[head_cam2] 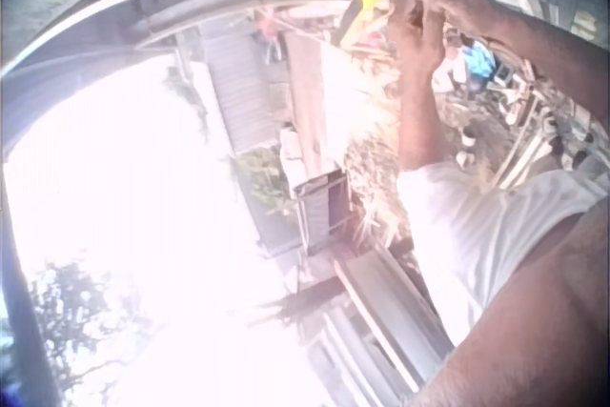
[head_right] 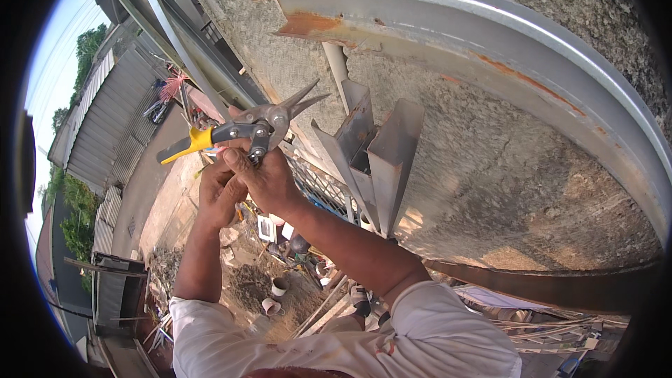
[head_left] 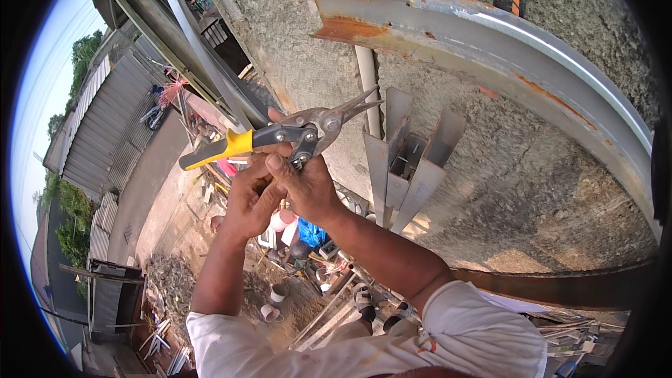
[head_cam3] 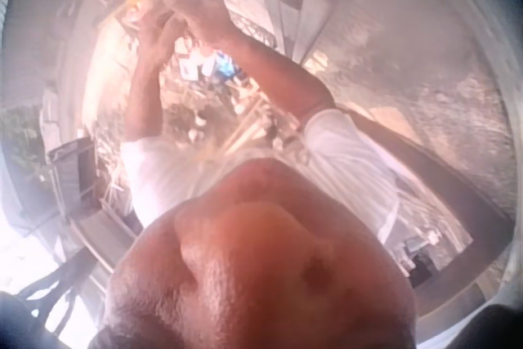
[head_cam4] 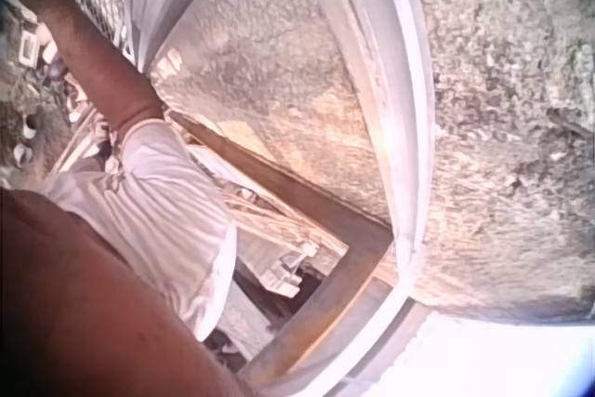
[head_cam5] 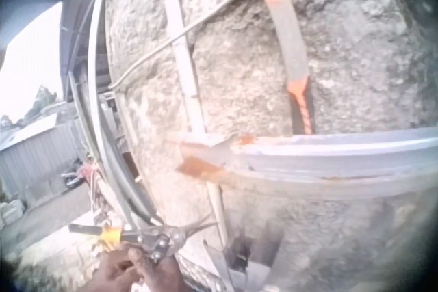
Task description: The person uses tin snips to cut a curved metal sheet resting on a concrete surface. They repeatedly reposition the sheet and snips to make successive cuts along its edge, removing small metal pieces.
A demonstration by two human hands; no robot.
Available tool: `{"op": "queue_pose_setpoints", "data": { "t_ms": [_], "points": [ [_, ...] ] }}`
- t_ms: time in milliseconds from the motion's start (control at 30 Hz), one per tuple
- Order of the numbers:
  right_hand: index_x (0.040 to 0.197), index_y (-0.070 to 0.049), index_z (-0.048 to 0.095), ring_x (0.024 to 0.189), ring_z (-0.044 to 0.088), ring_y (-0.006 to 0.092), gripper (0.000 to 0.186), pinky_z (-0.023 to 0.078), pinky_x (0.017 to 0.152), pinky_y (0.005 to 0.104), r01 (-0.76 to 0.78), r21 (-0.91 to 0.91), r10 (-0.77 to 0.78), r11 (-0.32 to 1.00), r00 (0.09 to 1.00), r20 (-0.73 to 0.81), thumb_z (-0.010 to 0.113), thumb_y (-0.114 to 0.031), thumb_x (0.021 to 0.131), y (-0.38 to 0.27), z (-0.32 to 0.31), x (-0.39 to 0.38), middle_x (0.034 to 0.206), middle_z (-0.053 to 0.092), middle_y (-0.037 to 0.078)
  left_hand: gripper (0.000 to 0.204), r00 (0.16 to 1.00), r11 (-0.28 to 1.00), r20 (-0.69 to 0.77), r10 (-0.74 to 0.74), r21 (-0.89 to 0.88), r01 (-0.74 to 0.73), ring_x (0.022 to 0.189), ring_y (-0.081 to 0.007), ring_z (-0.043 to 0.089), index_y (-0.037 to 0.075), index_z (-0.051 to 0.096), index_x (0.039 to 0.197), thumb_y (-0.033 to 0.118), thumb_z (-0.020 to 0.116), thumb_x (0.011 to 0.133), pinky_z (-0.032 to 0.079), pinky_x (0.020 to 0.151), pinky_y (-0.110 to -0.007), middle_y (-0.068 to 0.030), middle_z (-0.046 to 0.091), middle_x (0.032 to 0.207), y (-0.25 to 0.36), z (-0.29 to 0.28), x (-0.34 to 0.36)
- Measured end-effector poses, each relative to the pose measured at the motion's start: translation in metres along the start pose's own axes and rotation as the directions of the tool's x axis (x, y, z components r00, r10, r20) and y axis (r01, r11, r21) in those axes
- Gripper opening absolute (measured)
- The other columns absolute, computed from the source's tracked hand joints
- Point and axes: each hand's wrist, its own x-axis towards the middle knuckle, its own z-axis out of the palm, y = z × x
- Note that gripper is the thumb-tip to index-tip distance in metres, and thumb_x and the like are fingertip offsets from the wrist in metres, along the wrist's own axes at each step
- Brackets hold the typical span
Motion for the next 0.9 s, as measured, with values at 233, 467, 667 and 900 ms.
{"op": "queue_pose_setpoints", "data": {
  "t_ms": [233,467,667,900],
  "points": [
    [0.115,0.005,0.071,0.104,0.067,0.0199,0.045,0.052,0.094,0.0348,-0.115,0.155,0.125,0.981,0.991,-0.056,0.059,-0.037,0.106,0.0,0.018,0.033,0.113,0.071,0.016,0.035,1.0,0.999,0.029,-0.002,0.045,0.001,0.066,-0.0068,0.057,-0.003,0.065,0.119,0.029,0.061,0.106,0.043,0.056,-0.023,-0.0004,0.063,0.081,0.026,-0.029,0.033],
    [0.123,0.009,0.065,0.088,0.068,0.0131,0.05,0.056,0.07,0.0248,-0.138,0.232,0.162,0.963,0.983,-0.086,0.055,-0.038,0.108,-0.01,0.021,0.056,0.104,0.071,0.013,0.032,0.999,0.984,0.046,-0.021,0.177,0.013,0.06,-0.0063,0.055,-0.001,0.068,0.112,0.029,0.063,0.105,0.042,0.052,-0.022,0.0002,0.062,0.076,0.041,-0.045,0.063],
    [0.142,0.006,0.051,0.097,0.07,0.0173,0.054,0.059,0.075,0.0277,-0.222,0.356,0.249,0.908,0.968,-0.032,0.055,-0.036,0.108,-0.012,0.019,0.069,0.113,0.069,0.017,0.023,0.999,0.99,0.034,-0.006,0.144,0.001,0.063,-0.0061,0.058,0.001,0.064,0.11,0.022,0.065,0.103,0.044,0.053,-0.022,-0.0012,0.066,0.081,0.05,-0.044,0.074],
    [0.137,0.006,0.054,0.114,0.067,0.0192,0.05,0.055,0.099,0.0331,0.034,0.628,0.049,0.777,0.992,-0.115,0.057,-0.034,0.108,-0.012,0.026,0.079,0.119,0.068,0.016,0.053,0.942,0.647,-0.043,0.333,0.737,-0.195,0.091,-0.0221,0.065,0.001,0.06,0.121,0.024,0.086,0.082,0.054,0.077,-0.035,-0.0109,0.065,0.102,0.088,-0.043,0.076]
  ]
}}
